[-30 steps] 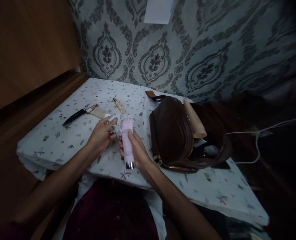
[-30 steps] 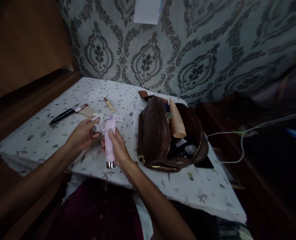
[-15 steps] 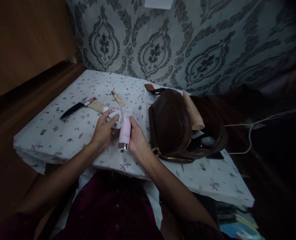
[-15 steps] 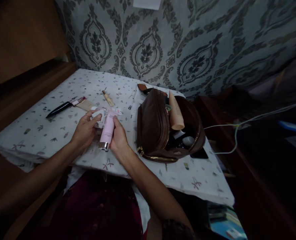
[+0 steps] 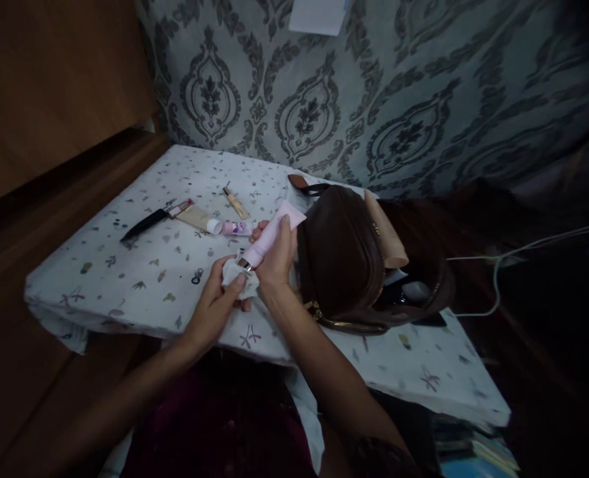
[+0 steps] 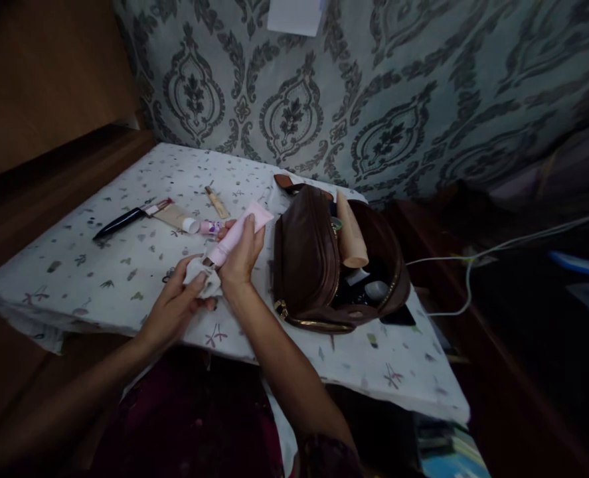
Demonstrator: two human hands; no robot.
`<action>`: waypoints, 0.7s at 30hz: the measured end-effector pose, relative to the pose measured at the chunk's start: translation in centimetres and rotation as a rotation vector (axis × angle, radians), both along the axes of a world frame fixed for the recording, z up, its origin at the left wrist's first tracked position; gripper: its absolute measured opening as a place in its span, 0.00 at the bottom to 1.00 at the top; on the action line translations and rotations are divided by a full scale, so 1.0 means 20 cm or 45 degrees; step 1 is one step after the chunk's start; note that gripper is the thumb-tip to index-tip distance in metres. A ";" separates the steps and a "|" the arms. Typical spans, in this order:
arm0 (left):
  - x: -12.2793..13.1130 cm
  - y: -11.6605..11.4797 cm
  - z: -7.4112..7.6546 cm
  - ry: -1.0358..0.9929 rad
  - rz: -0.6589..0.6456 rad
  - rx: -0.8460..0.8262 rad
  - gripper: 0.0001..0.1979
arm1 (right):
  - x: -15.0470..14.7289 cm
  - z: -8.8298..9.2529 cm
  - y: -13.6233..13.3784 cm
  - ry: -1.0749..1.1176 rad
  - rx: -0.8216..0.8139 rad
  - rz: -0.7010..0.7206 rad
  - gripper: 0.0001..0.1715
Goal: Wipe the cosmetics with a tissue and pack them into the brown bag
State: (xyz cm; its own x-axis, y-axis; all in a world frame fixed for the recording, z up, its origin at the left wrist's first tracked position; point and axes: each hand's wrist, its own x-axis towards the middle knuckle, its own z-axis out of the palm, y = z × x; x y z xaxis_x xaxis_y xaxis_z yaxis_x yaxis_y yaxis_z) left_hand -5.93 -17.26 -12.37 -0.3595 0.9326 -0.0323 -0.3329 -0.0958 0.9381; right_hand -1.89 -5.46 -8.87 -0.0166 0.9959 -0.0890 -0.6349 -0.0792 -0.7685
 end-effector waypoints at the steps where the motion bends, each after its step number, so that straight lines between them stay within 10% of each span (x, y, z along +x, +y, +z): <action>1: 0.02 0.01 0.00 -0.022 0.025 -0.006 0.21 | 0.00 0.01 -0.03 -0.033 0.098 -0.017 0.19; 12: -0.01 0.11 0.07 -0.334 0.307 -0.078 0.16 | 0.09 0.02 -0.19 0.005 0.317 0.323 0.20; 21: -0.12 0.12 0.20 -0.454 -0.092 -0.394 0.07 | 0.28 0.01 -0.19 -0.051 0.495 0.751 0.26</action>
